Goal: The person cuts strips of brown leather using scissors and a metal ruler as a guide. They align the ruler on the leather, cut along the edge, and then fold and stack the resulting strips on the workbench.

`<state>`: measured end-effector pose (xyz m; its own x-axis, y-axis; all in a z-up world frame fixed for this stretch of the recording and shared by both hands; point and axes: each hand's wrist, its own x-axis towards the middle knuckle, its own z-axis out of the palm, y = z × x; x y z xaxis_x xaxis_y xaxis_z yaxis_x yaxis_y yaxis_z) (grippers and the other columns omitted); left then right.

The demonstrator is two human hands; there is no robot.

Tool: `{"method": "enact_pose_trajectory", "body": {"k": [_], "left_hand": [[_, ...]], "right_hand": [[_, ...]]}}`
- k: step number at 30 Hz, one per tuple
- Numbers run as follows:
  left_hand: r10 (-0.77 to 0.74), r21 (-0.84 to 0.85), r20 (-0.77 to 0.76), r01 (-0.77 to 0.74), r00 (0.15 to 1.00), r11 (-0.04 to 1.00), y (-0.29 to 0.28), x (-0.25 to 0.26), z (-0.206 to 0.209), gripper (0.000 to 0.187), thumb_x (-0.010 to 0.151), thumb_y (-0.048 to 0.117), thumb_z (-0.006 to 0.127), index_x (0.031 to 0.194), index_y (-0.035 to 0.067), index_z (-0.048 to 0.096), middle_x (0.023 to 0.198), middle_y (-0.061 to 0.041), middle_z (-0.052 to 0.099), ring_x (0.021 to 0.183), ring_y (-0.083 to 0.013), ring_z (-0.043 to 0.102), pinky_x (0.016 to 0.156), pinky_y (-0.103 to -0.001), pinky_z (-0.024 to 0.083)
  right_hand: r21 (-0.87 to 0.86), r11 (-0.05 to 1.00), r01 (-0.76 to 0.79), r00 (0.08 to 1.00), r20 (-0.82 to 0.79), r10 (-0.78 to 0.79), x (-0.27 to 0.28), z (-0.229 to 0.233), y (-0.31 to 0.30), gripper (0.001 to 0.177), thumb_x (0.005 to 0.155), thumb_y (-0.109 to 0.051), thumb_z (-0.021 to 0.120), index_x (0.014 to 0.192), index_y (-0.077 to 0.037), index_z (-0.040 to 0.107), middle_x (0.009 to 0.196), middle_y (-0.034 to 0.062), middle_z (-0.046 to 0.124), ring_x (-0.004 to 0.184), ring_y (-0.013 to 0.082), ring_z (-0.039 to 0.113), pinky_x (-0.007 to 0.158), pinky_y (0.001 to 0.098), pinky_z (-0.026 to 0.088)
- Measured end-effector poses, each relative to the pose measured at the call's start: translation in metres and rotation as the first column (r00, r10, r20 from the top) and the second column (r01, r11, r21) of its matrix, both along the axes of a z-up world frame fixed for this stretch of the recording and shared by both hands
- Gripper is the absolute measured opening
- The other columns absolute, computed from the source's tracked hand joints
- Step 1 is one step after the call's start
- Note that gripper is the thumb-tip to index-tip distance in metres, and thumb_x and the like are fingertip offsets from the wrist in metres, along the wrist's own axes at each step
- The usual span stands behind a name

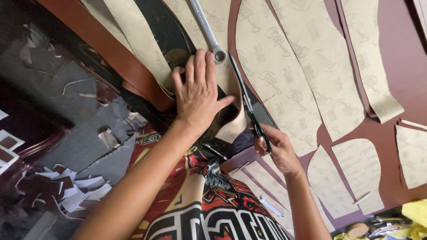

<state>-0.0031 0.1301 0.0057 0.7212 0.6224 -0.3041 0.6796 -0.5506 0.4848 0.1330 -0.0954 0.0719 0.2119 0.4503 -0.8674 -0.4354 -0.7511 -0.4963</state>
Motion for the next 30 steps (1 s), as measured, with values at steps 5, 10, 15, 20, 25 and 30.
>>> {"method": "enact_pose_trajectory", "body": {"k": [5,10,15,20,25,30], "left_hand": [[-0.034,0.060,0.010,0.033,0.999,0.998,0.016,-0.004,0.008,0.070,0.092,0.043,0.072,0.142,-0.001,0.050,0.147,-0.015,0.045,0.137,-0.0304,0.041,0.107,-0.060,0.032],[-0.121,0.206,0.133,0.092,0.984,0.974,0.045,-0.009,0.002,0.027,0.096,0.018,0.066,0.120,0.007,0.068,0.126,-0.007,0.060,0.135,-0.0263,0.048,0.111,-0.055,0.033],[-0.211,0.146,0.333,0.170,0.919,0.974,0.083,-0.004,-0.009,0.011,0.092,0.015,0.073,0.100,0.008,0.071,0.104,-0.005,0.063,0.120,-0.0244,0.056,0.108,-0.047,0.039],[-0.258,0.139,0.370,0.221,0.893,0.965,0.097,0.001,-0.007,0.021,0.080,0.015,0.082,0.096,0.006,0.071,0.098,-0.006,0.062,0.108,-0.0265,0.056,0.101,-0.046,0.042],[-0.252,0.062,0.290,0.245,0.923,0.968,0.104,0.007,-0.007,0.043,0.082,0.019,0.085,0.118,0.009,0.064,0.111,-0.009,0.056,0.111,-0.0284,0.056,0.100,-0.046,0.043],[-0.246,0.041,0.136,0.242,0.960,0.969,0.121,0.018,-0.003,0.104,0.065,0.033,0.092,0.152,0.010,0.040,0.149,-0.019,0.036,0.114,-0.0334,0.054,0.094,-0.048,0.044]], "right_hand": [[0.078,0.994,0.081,0.997,0.007,-0.082,-0.020,-0.007,0.016,0.056,0.092,-0.041,0.072,0.129,0.000,0.067,0.075,-0.0004,0.059,0.065,0.0084,0.053,0.057,0.0235,0.041],[0.115,0.979,0.168,0.986,-0.009,-0.168,-0.048,-0.008,0.024,0.057,0.093,-0.043,0.071,0.130,0.000,0.066,0.071,-0.0002,0.058,0.063,0.0090,0.052,0.057,0.0242,0.041],[0.084,0.965,0.248,0.969,-0.004,-0.248,-0.068,-0.008,0.032,0.054,0.094,-0.040,0.072,0.131,-0.001,0.065,0.071,-0.0002,0.056,0.064,0.0092,0.050,0.058,0.0244,0.040],[0.118,0.948,0.295,0.954,0.018,-0.299,-0.079,-0.014,0.050,0.051,0.097,-0.042,0.070,0.122,0.002,0.065,0.076,0.0004,0.058,0.067,0.0093,0.051,0.058,0.0244,0.040],[0.116,0.932,0.344,0.938,-0.001,-0.346,-0.083,-0.007,0.064,0.057,0.092,-0.042,0.074,0.127,0.002,0.065,0.075,0.0001,0.056,0.065,0.0094,0.050,0.057,0.0244,0.039],[0.098,0.930,0.354,0.933,0.023,-0.358,-0.078,-0.009,0.085,0.062,0.091,-0.045,0.073,0.131,0.001,0.064,0.076,-0.0002,0.057,0.068,0.0094,0.052,0.059,0.0242,0.041]]}}
